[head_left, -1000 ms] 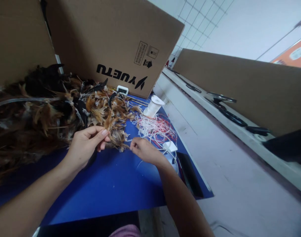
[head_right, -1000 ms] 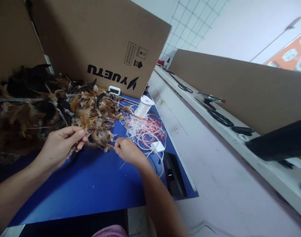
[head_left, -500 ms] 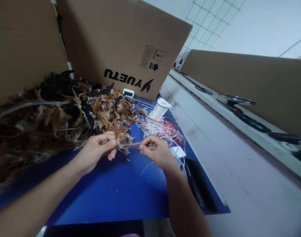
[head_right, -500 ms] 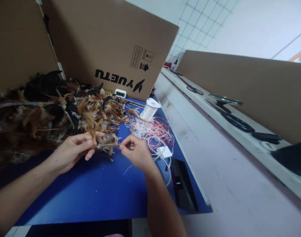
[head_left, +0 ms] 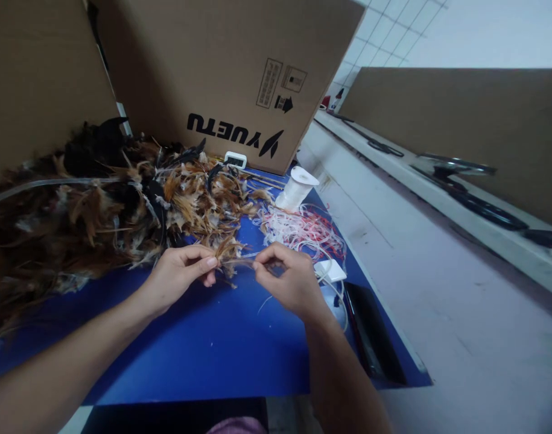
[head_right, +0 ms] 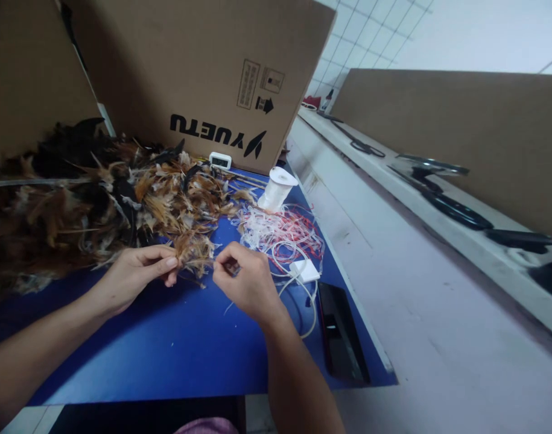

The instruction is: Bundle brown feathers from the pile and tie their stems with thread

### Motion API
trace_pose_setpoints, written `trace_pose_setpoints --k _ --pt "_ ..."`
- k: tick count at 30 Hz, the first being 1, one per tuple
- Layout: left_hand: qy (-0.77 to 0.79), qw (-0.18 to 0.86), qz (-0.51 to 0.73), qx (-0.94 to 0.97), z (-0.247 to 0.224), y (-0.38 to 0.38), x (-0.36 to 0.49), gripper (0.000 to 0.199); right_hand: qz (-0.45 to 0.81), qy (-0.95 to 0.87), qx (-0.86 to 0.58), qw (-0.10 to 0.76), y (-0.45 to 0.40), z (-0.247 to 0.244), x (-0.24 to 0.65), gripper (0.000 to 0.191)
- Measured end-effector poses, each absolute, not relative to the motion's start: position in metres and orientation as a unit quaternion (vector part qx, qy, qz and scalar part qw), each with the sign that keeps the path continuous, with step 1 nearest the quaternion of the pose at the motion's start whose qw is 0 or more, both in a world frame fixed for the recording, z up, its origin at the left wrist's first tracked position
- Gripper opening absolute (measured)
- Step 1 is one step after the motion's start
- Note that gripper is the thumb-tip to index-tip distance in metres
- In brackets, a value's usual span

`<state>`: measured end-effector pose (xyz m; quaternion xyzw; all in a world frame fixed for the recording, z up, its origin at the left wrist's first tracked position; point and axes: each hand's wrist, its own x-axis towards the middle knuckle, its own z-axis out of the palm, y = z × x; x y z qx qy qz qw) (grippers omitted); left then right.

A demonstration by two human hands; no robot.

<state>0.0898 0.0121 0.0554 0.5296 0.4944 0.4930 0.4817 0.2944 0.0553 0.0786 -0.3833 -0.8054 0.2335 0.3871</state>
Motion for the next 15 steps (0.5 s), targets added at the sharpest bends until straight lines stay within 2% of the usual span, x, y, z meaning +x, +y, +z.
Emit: trace_pose_setpoints --k 7,11,12,15 --pt "0.48 0.57 0.509 0.43 0.051 0.014 0.091 0.018 0.382 -0.705 -0.39 0.453 0.057 0.076 0.289 0.007" --pt "0.463 0.599 0.531 0.382 0.051 0.013 0.093 0.016 0.547 -0.62 -0.366 0.427 0.057 0.07 0.279 0.049" --pt "0.458 0.598 0.536 0.38 0.051 0.012 0.093 0.016 0.57 -0.612 -0.36 0.413 0.056 0.066 0.275 0.053" --pt "0.447 0.583 0.548 0.399 0.049 0.012 0.095 0.016 0.597 -0.592 -0.354 0.409 0.051 0.055 0.264 0.035"
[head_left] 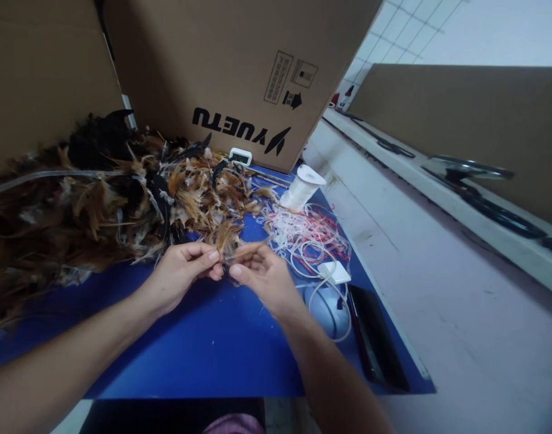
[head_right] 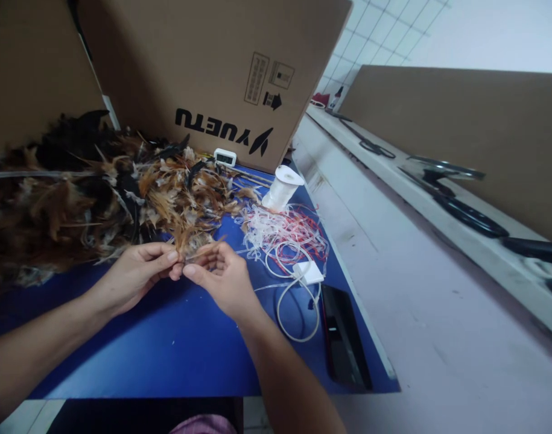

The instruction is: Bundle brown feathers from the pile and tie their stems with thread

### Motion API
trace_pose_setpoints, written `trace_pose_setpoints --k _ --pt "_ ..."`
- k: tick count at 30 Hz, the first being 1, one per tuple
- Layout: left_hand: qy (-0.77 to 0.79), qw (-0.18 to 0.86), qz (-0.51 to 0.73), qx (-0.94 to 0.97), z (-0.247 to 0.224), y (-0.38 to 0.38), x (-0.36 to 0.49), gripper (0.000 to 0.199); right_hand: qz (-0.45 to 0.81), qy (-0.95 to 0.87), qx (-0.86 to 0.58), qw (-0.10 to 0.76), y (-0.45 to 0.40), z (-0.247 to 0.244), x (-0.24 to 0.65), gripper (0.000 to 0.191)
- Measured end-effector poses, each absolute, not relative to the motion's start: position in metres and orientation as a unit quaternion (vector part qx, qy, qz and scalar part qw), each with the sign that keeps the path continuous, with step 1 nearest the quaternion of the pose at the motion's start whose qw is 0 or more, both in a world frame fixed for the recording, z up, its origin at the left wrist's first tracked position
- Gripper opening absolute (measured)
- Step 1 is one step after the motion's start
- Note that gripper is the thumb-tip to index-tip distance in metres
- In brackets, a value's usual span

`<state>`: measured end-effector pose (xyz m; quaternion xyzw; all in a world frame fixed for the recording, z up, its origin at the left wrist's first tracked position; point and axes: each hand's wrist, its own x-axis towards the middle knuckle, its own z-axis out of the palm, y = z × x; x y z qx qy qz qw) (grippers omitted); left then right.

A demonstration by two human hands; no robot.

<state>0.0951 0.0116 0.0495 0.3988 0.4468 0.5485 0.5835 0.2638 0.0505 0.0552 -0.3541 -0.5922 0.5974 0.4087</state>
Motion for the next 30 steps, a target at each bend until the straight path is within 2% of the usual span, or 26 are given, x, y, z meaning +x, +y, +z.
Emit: trace_pose_setpoints --k 4,14,19,22,30 --pt "0.448 0.561 0.541 0.439 0.047 0.011 0.097 0.018 0.577 -0.591 -0.365 0.431 0.046 0.049 0.256 0.018" --pt "0.472 0.543 0.527 0.452 0.047 0.009 0.098 0.017 0.449 -0.664 -0.401 0.444 0.046 0.054 0.265 0.007" --pt "0.504 0.514 0.502 0.478 0.048 0.008 0.101 0.023 0.288 -0.726 -0.376 0.499 0.042 0.062 0.269 0.007" --pt "0.518 0.486 0.484 0.511 0.051 0.006 0.101 0.025 0.213 -0.766 -0.347 0.497 0.04 0.065 0.268 0.009" --pt "0.54 0.435 0.462 0.553 0.053 0.003 0.102 0.022 0.182 -0.805 -0.315 0.469 0.039 0.065 0.266 0.015"
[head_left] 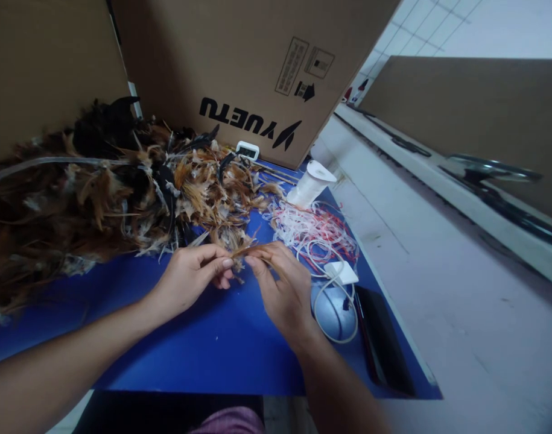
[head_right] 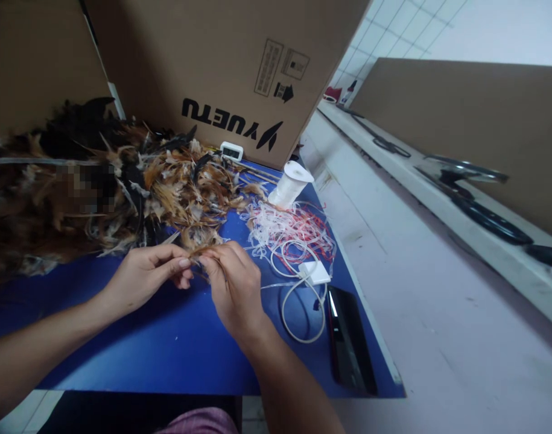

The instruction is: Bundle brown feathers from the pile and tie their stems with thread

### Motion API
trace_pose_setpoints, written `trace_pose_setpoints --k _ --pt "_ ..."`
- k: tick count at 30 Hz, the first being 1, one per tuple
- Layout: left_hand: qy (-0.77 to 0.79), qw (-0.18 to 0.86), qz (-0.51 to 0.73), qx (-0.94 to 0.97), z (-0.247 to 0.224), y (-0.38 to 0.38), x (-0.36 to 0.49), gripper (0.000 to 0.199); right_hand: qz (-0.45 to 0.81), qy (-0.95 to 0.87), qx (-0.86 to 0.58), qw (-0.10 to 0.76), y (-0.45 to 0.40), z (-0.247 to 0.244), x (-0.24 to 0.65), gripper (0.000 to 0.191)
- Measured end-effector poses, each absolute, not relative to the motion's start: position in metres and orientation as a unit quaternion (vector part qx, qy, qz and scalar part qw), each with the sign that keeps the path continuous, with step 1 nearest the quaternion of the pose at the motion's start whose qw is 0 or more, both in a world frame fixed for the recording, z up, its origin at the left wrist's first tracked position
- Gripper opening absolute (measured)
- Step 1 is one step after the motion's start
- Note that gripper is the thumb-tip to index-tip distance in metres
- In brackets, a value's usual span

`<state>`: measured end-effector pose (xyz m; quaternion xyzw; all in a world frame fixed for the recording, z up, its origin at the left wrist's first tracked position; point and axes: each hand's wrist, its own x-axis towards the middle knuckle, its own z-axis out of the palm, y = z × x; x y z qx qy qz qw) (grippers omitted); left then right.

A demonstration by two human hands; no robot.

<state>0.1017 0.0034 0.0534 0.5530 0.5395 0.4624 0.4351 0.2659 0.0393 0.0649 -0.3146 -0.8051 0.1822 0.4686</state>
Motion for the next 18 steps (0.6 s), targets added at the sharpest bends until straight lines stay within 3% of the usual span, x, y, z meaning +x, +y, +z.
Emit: trace_pose_setpoints --k 18 --pt "0.539 0.421 0.45 0.574 0.0528 0.004 0.1001 0.019 0.188 -0.822 -0.293 0.452 0.0382 0.0599 0.2649 0.013"
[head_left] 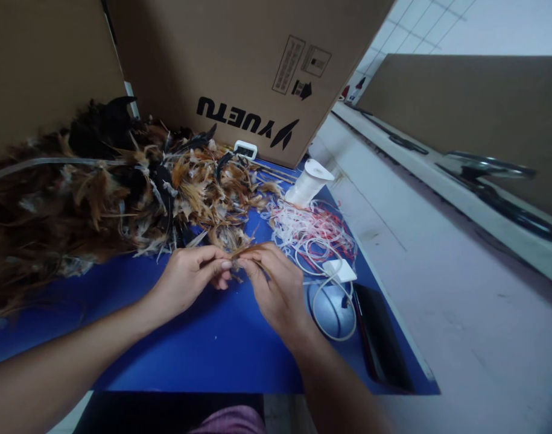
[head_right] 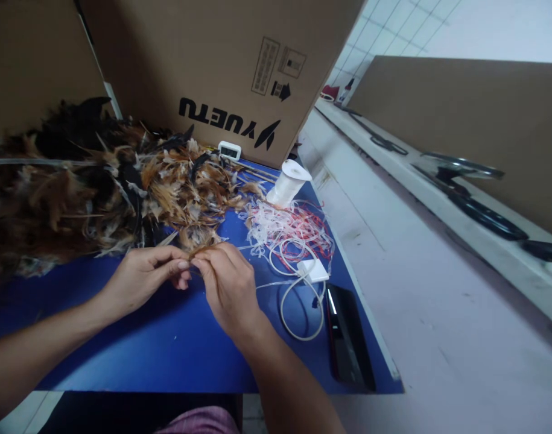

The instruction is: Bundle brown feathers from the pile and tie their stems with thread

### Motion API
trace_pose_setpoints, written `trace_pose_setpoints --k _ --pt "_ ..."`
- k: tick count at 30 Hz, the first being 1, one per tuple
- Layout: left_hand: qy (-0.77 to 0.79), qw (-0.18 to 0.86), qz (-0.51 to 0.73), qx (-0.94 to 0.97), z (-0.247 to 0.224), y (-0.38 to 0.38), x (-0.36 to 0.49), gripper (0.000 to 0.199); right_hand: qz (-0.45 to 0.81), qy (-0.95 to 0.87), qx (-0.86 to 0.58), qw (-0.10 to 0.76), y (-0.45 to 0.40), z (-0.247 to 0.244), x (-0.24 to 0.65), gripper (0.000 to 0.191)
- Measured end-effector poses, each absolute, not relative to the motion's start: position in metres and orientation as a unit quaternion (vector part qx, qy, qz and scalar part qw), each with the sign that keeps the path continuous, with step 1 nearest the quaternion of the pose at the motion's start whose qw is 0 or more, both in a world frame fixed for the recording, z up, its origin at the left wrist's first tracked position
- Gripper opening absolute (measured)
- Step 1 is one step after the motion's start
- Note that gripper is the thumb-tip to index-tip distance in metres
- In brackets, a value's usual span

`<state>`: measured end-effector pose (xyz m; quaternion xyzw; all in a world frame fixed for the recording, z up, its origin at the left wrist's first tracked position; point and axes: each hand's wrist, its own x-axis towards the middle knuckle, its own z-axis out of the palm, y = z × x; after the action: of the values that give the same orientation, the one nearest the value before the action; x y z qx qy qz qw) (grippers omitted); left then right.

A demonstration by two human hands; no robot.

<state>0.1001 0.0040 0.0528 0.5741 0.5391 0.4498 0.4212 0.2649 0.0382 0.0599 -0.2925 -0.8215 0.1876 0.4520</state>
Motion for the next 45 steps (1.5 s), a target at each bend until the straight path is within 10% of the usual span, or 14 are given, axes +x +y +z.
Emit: trace_pose_setpoints --k 13,22,32,45 --pt "0.453 0.59 0.498 0.446 0.047 0.008 0.098 0.02 0.377 -0.604 -0.408 0.571 0.05 0.07 0.279 0.014" --pt "0.387 0.61 0.573 0.386 0.058 0.009 0.087 0.017 0.252 -0.857 -0.418 0.166 0.057 0.053 0.28 0.004" --pt "0.374 0.6 0.602 0.372 0.061 0.012 0.082 0.016 0.154 -0.903 -0.4 0.02 0.049 0.053 0.268 0.01" --pt "0.386 0.609 0.59 0.363 0.062 0.013 0.083 0.019 0.602 -0.645 -0.382 0.273 0.06 0.07 0.285 0.013"
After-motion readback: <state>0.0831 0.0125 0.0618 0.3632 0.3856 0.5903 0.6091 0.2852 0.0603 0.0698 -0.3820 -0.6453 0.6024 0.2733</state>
